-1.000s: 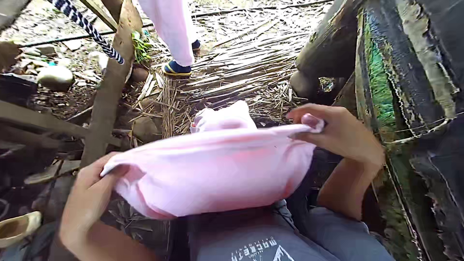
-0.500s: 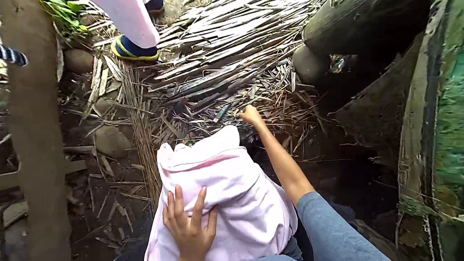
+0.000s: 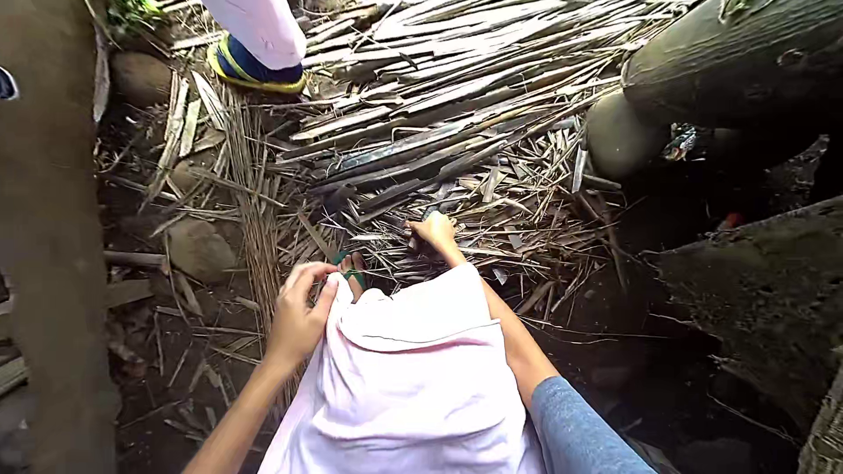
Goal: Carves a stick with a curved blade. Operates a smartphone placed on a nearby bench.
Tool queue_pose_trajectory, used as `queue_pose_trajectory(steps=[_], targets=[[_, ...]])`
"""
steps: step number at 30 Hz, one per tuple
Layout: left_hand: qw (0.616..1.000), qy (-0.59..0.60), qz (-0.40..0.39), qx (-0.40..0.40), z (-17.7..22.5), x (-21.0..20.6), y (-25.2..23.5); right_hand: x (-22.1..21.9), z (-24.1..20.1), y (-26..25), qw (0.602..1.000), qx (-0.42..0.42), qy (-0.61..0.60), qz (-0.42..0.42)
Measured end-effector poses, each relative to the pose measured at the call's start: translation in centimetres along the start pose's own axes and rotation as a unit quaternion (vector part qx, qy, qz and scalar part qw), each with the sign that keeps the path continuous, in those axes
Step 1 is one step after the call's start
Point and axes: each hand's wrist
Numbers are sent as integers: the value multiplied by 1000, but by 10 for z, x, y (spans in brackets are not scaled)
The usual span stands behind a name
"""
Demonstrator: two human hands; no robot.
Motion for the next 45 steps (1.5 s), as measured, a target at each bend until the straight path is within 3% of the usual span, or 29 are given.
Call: queue_pose_trajectory(steps=[2, 4, 9, 14, 19, 24, 27, 32, 35, 37, 40, 45], targets=[[995, -59, -79, 29, -26, 1, -65, 15, 17, 1, 993, 1, -117, -33], [985, -119, -110, 59, -49, -3, -130, 38, 39, 11, 969, 13, -228, -96], [977, -170, -75, 102, -80, -24, -246, 102, 113, 47, 926, 38, -303, -222], [981, -193, 15, 22, -83, -55, -314, 135, 182, 82, 896, 45, -293, -330], [979, -189, -23, 77, -96, -62, -339, 118, 213, 116, 811, 9, -439, -388], [973, -229, -15, -30, -78, -44, -291, 85, 200, 135, 839, -26, -445, -313], [970, -239, -20, -47, -63, -5, -235, 71, 178, 155, 888, -24, -393, -239], [970, -229, 54, 63, -53, 100, -76, 72, 157, 187, 968, 50, -227, -99], [967, -189, 119, 120, -70, 152, 39, 85, 153, 203, 986, 121, -119, 7], [969, -142, 145, 144, -90, 168, 111, 89, 147, 218, 970, 207, -92, 91], [975, -74, 155, 142, -79, 158, 194, 84, 130, 251, 903, 369, -42, 216], [977, 40, 181, 106, -59, 110, 263, 55, 114, 292, 779, 543, 12, 313]])
Point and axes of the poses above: each hand's wrist, its own y-axis away from the middle knuckle, its own x-axis out of the back of the hand, z = x × y, and after that the axes turned 2 degrees about -z, right-handed
